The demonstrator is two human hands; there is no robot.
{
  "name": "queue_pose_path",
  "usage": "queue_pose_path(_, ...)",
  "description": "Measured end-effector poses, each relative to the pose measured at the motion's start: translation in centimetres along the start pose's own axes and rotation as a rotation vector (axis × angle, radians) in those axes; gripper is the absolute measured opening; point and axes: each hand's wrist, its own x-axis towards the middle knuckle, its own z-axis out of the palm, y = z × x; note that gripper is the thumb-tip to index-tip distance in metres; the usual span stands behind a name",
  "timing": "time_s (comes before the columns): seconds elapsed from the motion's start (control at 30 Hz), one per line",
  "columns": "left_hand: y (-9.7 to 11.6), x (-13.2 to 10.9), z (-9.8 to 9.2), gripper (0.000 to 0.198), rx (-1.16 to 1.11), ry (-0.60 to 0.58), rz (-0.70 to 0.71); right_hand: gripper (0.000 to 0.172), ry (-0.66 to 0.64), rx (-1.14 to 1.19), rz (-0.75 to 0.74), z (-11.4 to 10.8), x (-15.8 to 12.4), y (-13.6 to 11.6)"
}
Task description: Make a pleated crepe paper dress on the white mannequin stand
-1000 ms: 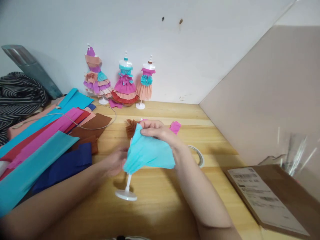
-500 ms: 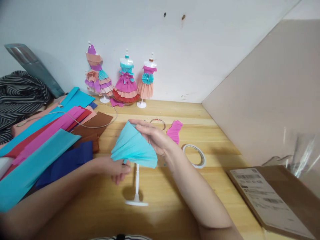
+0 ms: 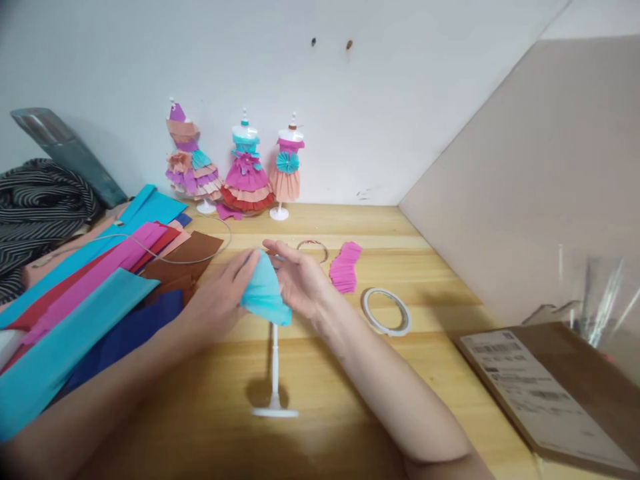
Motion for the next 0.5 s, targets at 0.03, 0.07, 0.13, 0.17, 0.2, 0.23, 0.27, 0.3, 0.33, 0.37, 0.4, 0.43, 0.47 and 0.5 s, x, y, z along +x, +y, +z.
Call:
queue_pose_path(0.03, -0.5, 0.6, 0.6, 0.071, -0.064, 0.04, -0.014, 0.018, -0.006, -0.031, -0.016, 0.0, -0.1, -0.2)
queue_pose_path(0.07, -1.0, 1.0, 1.0, 0.069, -0.126, 0.08, -0.048, 0.02, -0.01, -0.079, -0.035, -0.1, -0.3, -0.5)
queue_pose_path(0.13, -1.9, 1.6, 1.0, 0.057, -0.294, 0.149, -0.119, 0.025, 0.006, -0.222, -0.093, -0.4, -0.4, -1.2)
queue_pose_path(0.17, -2.3, 1.7, 0.8, 0.049, -0.403, 0.176, -0.167, 0.027, 0.032, -0.311, -0.133, -0.7, -0.4, -1.7)
queue_pose_path(0.2, -2.6, 1.8, 0.5, 0.042, -0.535, 0.194, -0.228, 0.027, 0.07, -0.407, -0.179, -1.0, -0.4, -2.1)
queue_pose_path(0.23, -2.9, 1.9, 0.3, 0.036, -0.695, 0.201, -0.302, 0.026, 0.113, -0.509, -0.222, -1.4, -0.3, -2.6)
queue_pose_path(0.27, -3.0, 2.0, 0.2, 0.032, -0.881, 0.197, -0.398, 0.024, 0.156, -0.606, -0.256, -1.9, -0.2, -3.0)
queue_pose_path(0.3, -3.2, 2.1, 0.1, 0.029, -1.069, 0.186, -0.504, 0.023, 0.191, -0.694, -0.274, -2.3, -0.1, -3.4)
queue_pose_path(0.33, -3.3, 2.2, 0.1, 0.027, -1.236, 0.175, -0.605, 0.022, 0.217, -0.771, -0.279, -2.7, 0.0, -3.7)
queue_pose_path(0.37, -3.5, 2.3, 0.2, 0.025, -1.365, 0.167, -0.689, 0.021, 0.234, -0.843, -0.276, -3.0, 0.1, -3.9)
queue_pose_path(0.4, -3.6, 2.4, 0.3, 0.022, -1.447, 0.166, -0.753, 0.02, 0.246, -0.917, -0.273, -3.4, 0.3, -4.1)
queue_pose_path(0.43, -3.8, 2.5, 0.5, 0.019, -1.487, 0.171, -0.801, 0.019, 0.258, -0.996, -0.277, -3.6, 0.4, -4.2)
queue_pose_path(0.47, -3.9, 2.6, 0.6, 0.016, -1.501, 0.174, -0.829, 0.019, 0.272, -1.08, -0.288, -3.8, 0.6, -4.1)
queue_pose_path(0.5, -4.1, 2.6, 0.7, 0.014, -1.509, 0.174, -0.846, 0.019, 0.286, -1.16, -0.306, -4.0, 0.7, -4.0)
